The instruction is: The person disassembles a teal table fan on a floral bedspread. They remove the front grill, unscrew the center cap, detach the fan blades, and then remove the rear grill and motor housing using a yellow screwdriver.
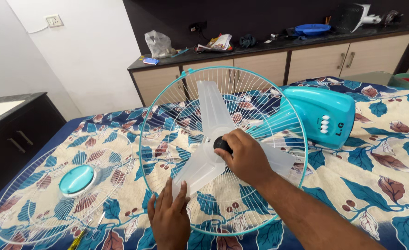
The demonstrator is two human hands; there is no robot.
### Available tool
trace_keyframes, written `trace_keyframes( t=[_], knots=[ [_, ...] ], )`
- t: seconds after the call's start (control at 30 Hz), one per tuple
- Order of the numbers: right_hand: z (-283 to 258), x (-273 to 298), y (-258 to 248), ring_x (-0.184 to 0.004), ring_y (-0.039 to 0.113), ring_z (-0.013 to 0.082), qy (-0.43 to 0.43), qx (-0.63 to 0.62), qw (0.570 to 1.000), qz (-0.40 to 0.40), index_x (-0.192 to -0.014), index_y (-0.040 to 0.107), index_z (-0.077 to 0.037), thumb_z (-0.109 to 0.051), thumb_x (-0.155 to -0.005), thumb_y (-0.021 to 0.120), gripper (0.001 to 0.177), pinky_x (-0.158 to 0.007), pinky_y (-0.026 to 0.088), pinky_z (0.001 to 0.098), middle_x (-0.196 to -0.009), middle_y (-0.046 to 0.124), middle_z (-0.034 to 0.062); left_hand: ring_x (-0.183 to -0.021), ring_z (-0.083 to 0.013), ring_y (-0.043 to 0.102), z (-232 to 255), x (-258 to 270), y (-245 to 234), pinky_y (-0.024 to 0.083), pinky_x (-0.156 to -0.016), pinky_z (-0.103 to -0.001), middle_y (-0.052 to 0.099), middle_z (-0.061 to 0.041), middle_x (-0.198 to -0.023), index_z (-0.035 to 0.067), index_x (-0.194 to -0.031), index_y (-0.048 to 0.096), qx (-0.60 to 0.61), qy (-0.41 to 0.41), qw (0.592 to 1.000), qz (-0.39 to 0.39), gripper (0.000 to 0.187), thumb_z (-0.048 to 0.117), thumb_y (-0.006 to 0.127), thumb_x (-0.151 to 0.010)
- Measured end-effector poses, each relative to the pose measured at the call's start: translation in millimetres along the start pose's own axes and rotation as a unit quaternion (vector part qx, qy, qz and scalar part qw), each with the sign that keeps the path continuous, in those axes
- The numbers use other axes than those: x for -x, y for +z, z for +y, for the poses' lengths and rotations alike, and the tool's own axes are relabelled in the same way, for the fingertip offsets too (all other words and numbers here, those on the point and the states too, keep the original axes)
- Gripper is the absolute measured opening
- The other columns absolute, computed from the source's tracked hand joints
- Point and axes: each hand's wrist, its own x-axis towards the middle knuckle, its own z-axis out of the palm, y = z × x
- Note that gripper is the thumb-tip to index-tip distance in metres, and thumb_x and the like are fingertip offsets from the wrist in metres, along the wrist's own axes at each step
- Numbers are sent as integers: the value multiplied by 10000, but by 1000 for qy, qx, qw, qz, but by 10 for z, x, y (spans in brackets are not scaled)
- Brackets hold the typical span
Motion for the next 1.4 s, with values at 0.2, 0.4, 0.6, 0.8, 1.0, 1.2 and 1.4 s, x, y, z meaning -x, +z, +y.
trace_keyframes(
  t=[0.2,0.4,0.6,0.8,1.0,1.2,1.4],
  knots=[
    [27,-24,-39,-860,687,316,-17,-8,1000,-18,-1034,655,3,-237,-819,831,367,-734,556,404,-977,659,137,-1315,-207,540,-35,-46,65,241,-1167,-477,528,-57,-1528,365,-1350,668,-29,-38,997,-63,517,307,704,-838],
    [-20,-31,-73,-810,706,293,51,11,998,-25,-1031,667,-6,-330,-784,846,445,-688,576,388,-952,668,135,-1216,-183,607,-37,-64,41,243,-1173,-478,578,-45,-1466,388,-1301,699,0,-53,996,-66,496,369,742,-807],
    [-168,-72,-40,-749,720,310,206,148,962,-105,-876,663,-64,-653,-825,698,592,-602,575,454,-792,698,121,-1104,-187,676,77,-77,-186,181,-1175,-510,732,-37,-1078,139,-1399,594,32,-37,983,-174,1038,640,908,-545],
    [-102,-110,88,-582,704,338,187,187,962,-70,-736,656,-68,-596,-898,643,553,-496,555,466,-629,674,125,-1171,-233,629,395,-79,-174,-11,-1160,-604,712,-68,-1095,159,-1388,604,-38,-21,955,-292,935,733,800,-678],
    [54,-85,152,-493,667,315,115,188,974,-49,-643,643,-63,-516,-900,666,521,-441,527,445,-552,640,124,-1147,-251,646,203,-289,-270,52,-1150,-557,719,-107,-1094,187,-1357,644,-67,17,968,-243,808,529,822,-647],
    [104,-97,146,-494,653,307,109,175,975,-80,-649,640,-63,-512,-895,671,513,-466,522,445,-558,637,121,-1179,-164,604,43,-594,-485,219,-1078,-451,700,19,-1215,275,-1419,597,-88,-4,953,-289,821,403,844,-647],
    [140,-128,107,-522,656,297,70,176,978,-86,-650,639,-71,-500,-873,689,487,-482,522,434,-574,644,108,-1137,-142,610,38,-808,-646,275,-1072,-410,671,59,-1302,315,-1473,547,-116,6,929,-352,893,483,908,-673]
  ],
)
